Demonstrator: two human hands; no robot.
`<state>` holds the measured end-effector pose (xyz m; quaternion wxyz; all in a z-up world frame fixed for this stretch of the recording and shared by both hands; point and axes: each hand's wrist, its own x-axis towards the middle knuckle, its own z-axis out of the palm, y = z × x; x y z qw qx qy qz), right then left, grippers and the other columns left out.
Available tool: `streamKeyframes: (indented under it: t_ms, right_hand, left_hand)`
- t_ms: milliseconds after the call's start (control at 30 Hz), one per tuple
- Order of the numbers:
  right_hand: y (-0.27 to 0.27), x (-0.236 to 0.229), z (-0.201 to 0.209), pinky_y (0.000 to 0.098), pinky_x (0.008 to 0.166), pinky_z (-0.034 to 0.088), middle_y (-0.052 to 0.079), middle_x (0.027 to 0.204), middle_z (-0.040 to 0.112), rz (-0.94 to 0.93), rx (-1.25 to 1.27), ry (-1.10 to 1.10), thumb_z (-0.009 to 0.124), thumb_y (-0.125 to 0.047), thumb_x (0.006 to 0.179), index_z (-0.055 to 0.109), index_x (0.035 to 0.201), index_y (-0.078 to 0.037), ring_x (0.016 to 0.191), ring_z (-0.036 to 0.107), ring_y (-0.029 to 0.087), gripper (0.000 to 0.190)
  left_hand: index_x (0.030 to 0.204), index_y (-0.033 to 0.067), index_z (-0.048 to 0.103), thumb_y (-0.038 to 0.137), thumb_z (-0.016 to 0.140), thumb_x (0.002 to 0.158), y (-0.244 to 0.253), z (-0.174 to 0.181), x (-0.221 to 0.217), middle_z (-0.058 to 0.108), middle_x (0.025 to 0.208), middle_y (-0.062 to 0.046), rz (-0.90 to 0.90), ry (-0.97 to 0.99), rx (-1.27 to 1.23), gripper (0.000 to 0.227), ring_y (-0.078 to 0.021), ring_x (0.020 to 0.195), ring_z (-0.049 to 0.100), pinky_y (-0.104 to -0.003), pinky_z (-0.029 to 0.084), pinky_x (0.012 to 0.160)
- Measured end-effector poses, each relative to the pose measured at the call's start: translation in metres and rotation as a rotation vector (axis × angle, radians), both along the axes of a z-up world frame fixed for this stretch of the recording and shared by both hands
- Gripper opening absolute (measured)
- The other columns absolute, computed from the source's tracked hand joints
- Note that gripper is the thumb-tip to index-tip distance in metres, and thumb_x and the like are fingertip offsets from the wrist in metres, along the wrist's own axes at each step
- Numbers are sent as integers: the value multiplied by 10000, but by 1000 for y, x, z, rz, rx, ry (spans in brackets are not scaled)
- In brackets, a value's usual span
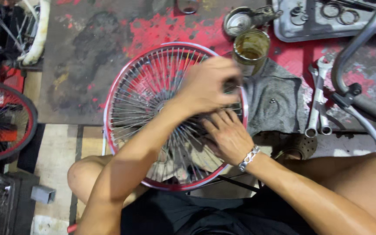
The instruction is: The person applies grease from a jar to the center of a spoked wheel by hand, inserts small ball bearings into the greased hub, and moves a metal tray containing motorcycle parts.
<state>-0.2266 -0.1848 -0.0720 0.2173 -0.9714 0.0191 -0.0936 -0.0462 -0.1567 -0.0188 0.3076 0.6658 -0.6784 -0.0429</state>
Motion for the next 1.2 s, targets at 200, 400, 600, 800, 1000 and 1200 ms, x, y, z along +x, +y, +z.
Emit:
streamKeyframes:
  t_ms: [200,400,600,800,1000,1200]
  right_hand:
    - [-5,6,10,492,1091,385,193,1418,561,-17,62,-127,774,-196,729,648,1216,-24,1331,491,369,531]
    - [-10,9,14,484,1072,407,181,1414,575,-6,43,-136,765,-142,739,654,1205,-29,1332,508,369,491]
    - [-12,10,15,479,1077,410,182,1407,574,-6,43,-128,769,-131,736,660,1219,-24,1329,503,377,507]
    - [-15,10,16,482,1073,409,186,1409,572,12,58,-117,769,-122,697,659,1222,-20,1327,502,378,545]
    - [-14,10,17,483,1066,412,187,1409,570,11,71,-132,780,-155,736,656,1213,-13,1326,502,378,513]
    - [-14,10,17,480,1064,411,186,1410,572,9,61,-125,773,-141,725,659,1213,-16,1329,504,374,517]
  left_hand:
    - [913,116,728,259,785,796,125,39,52,704,883,-31,296,211,229,193,-202,826,725,-340,575,762]
    - [882,110,727,246,778,755,152,12,59,697,884,-53,228,71,266,193,-260,869,690,-390,537,731]
    - [868,101,725,253,749,731,148,11,60,669,856,-62,219,32,385,206,-287,877,673,-435,510,698]
    - [899,102,748,256,732,773,149,15,57,667,856,-68,206,-16,391,200,-299,869,664,-445,505,684]
    - [912,111,760,237,712,789,153,18,54,662,850,-65,211,7,352,182,-290,871,669,-432,512,692]
    - [886,114,764,231,711,780,151,17,51,681,861,-53,212,-17,362,167,-287,879,676,-430,516,694]
